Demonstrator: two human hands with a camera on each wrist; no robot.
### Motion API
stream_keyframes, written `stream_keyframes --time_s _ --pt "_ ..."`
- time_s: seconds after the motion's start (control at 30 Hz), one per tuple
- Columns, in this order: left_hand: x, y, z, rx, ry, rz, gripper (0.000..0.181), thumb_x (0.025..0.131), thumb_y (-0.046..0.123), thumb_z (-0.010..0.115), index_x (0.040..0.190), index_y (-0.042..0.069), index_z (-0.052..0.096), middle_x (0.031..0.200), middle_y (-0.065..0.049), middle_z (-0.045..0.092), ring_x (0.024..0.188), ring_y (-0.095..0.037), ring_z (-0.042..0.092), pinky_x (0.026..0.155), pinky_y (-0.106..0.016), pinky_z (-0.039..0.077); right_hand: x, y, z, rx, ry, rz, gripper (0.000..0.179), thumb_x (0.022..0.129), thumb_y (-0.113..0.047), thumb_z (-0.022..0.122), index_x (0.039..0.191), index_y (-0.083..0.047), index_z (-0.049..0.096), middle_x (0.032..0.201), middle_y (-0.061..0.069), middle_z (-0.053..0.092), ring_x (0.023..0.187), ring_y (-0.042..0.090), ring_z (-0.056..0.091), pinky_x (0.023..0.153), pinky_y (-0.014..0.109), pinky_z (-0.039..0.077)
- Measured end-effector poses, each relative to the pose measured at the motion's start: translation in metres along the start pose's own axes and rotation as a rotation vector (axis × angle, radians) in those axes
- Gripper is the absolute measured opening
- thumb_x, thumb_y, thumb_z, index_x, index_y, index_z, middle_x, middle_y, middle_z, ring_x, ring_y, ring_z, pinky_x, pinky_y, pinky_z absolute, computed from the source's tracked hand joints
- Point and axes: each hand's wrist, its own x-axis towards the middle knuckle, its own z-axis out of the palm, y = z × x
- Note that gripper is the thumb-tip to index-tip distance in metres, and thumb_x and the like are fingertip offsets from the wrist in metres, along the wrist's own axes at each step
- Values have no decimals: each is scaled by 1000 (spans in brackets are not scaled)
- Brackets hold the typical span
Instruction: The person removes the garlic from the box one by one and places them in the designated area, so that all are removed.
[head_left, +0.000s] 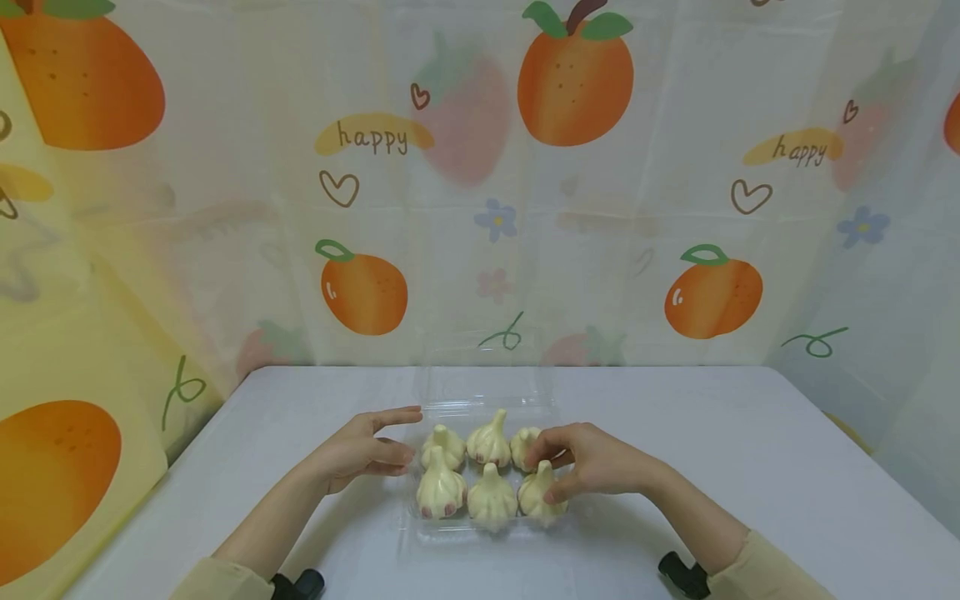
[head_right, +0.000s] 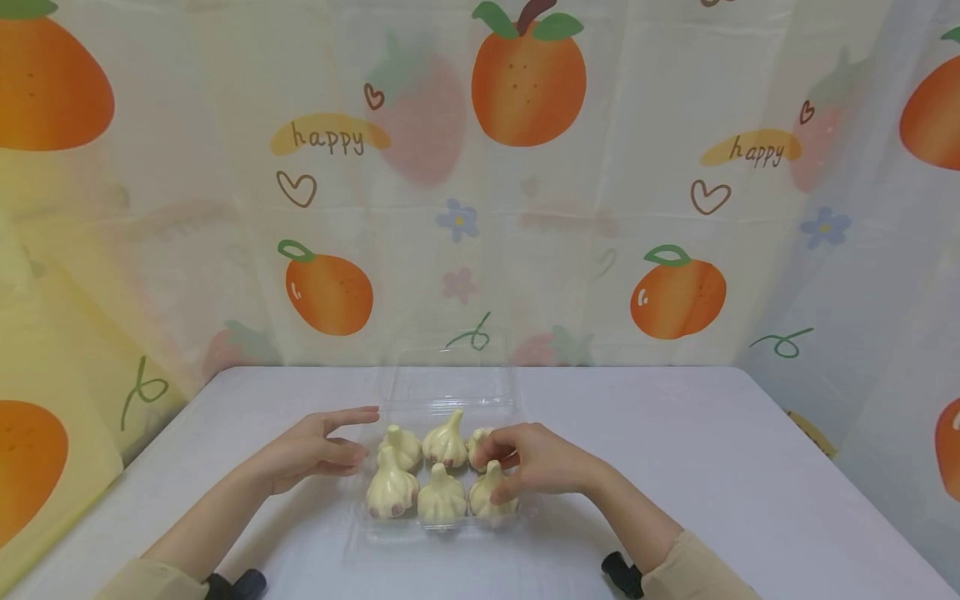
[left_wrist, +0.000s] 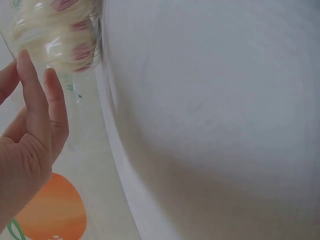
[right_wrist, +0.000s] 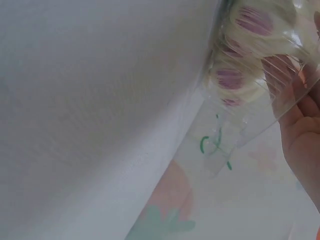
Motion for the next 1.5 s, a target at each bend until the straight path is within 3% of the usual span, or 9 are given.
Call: stream_keyframes --time_s 0.23,0.57,0.97,1.27,1.5 --pt "1 0 0 -4 3 -6 70 86 3 68 150 1 39 165 -13 23 88 -11 64 84 -30 62 -2 1 1 -2 24 23 32 78 -14 82 108 -12 71 111 3 71 110 21 68 96 20 54" --pt "1 -1 0 -1 13 -13 70 86 2 68 149 0 39 165 -12 24 89 -13 65 84 -30 62 1 5 2 -5 16 18 20 81 -16 80 100 -20 76 104 -5 74 104 8 70 94 20 55" --pt "1 0 2 0 26 -15 69 86 3 69 149 1 40 164 -13 25 86 -12 64 84 -30 62 2 1 2 26 20 1 15 85 -16 76 100 -18 76 103 0 75 96 11 72 82 19 60" --pt "0 3 4 6 25 -7 70 86 4 69 149 1 40 164 -14 25 86 -11 65 83 -30 62 2 -4 0 27 18 -14 13 87 -14 73 101 -14 75 106 3 75 99 10 71 83 19 59" --pt "1 2 5 13 33 -16 69 86 3 69 149 0 40 165 -13 24 87 -11 65 84 -30 62 2 -6 -2 -4 33 -5 10 89 -17 72 99 -19 75 105 -1 75 97 12 72 75 21 59"
